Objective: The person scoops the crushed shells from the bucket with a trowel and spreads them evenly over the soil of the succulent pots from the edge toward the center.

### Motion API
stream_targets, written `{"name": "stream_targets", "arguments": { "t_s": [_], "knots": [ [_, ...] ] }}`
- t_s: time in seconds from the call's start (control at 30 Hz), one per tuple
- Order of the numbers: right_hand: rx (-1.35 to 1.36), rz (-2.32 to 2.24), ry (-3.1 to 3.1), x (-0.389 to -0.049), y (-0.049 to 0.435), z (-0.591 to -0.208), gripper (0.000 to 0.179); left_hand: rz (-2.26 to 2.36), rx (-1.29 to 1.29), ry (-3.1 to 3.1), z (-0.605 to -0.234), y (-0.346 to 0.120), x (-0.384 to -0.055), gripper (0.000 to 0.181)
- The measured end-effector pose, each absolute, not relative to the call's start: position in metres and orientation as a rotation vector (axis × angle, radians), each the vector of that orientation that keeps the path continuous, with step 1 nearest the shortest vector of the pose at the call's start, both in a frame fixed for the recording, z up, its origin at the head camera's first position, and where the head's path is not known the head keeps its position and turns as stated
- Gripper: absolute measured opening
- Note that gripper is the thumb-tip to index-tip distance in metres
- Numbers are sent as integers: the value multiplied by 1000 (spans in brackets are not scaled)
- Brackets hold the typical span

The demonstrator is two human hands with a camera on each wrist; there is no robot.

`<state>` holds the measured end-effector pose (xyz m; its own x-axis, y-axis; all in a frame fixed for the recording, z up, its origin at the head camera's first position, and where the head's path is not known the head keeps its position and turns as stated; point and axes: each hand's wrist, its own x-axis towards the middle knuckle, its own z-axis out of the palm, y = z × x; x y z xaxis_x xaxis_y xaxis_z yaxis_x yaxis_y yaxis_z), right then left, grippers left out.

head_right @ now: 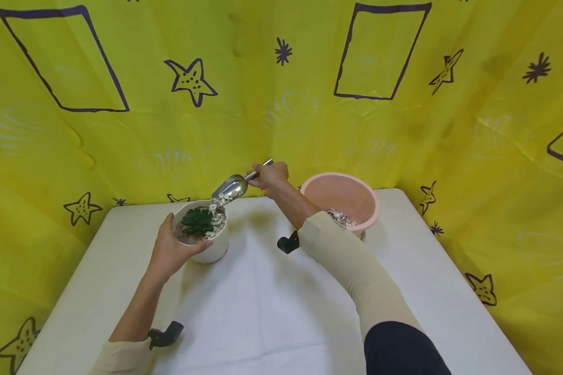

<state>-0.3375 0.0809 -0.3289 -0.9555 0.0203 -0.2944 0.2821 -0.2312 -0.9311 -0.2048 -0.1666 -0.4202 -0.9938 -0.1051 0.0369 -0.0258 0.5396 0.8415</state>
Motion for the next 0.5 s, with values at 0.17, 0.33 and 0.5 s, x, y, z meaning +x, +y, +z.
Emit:
{"name": "stream_targets", "arguments": {
  "t_s": [0.17,0.33,0.5],
  "knots": [
    [376,-2311,1842,-337,81,-329,32,-1469,157,-2646,-421,-162,-202,132],
    [384,-2316,1840,-337,82,-329,31,-1384,208,-2649,-418,-154,-200,133],
    [369,-2318,1832,-337,81,-328,32,-1358,207,-2659,-417,-153,-201,126]
  ]
}}
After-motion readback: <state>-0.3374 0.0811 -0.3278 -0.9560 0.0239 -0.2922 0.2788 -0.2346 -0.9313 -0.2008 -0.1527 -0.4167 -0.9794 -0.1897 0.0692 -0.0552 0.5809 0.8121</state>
